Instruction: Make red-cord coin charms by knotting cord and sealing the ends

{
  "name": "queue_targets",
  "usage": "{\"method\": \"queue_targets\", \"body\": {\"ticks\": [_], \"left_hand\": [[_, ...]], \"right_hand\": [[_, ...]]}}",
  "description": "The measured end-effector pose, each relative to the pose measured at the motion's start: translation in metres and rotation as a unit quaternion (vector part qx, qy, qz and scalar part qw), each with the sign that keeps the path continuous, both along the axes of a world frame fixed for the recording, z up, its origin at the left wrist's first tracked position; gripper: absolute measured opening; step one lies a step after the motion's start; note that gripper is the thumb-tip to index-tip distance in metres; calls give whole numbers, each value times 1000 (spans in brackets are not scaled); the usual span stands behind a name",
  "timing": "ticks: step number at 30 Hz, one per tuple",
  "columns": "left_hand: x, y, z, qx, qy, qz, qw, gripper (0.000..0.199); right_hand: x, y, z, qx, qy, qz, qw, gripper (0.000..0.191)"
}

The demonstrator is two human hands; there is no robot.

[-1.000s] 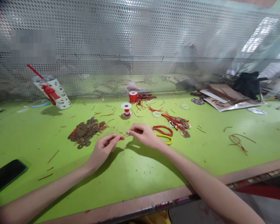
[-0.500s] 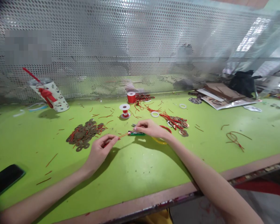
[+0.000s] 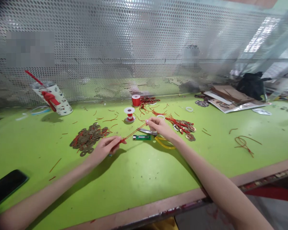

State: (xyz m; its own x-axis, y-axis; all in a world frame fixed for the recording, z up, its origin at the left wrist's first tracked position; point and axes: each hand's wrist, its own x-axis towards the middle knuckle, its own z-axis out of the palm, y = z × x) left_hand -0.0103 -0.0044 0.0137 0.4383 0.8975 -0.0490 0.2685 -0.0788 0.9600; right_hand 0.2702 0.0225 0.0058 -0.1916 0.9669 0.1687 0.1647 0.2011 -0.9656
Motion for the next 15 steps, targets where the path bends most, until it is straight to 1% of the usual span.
{"method": "queue_targets", "body": {"ticks": [3,6,8,10,12,15], "left_hand": [[-9,13,8,-114,6,-105,988,42],[-17,22,16,-175,18,-175,969,40],[-22,26,19,-193,31,-193,962,37],[-25,29,19,-198,44,-195,960,34],[-26,31,16,-194,53,-206,958,31],[-27,34,10,-176,50,-237,954,28]], "right_hand": [[0,6,-6,17,86,-19,996,45],[-6,7,-7,1,163,-27,986,44],[-12,5,-6,-25,205,-37,978,43],[-18,2,-4,-52,242,-42,968,41],[-23,-3,-3,-76,267,-30,960,36],[-27,-6,-3,-107,300,-7,948,30]]}}
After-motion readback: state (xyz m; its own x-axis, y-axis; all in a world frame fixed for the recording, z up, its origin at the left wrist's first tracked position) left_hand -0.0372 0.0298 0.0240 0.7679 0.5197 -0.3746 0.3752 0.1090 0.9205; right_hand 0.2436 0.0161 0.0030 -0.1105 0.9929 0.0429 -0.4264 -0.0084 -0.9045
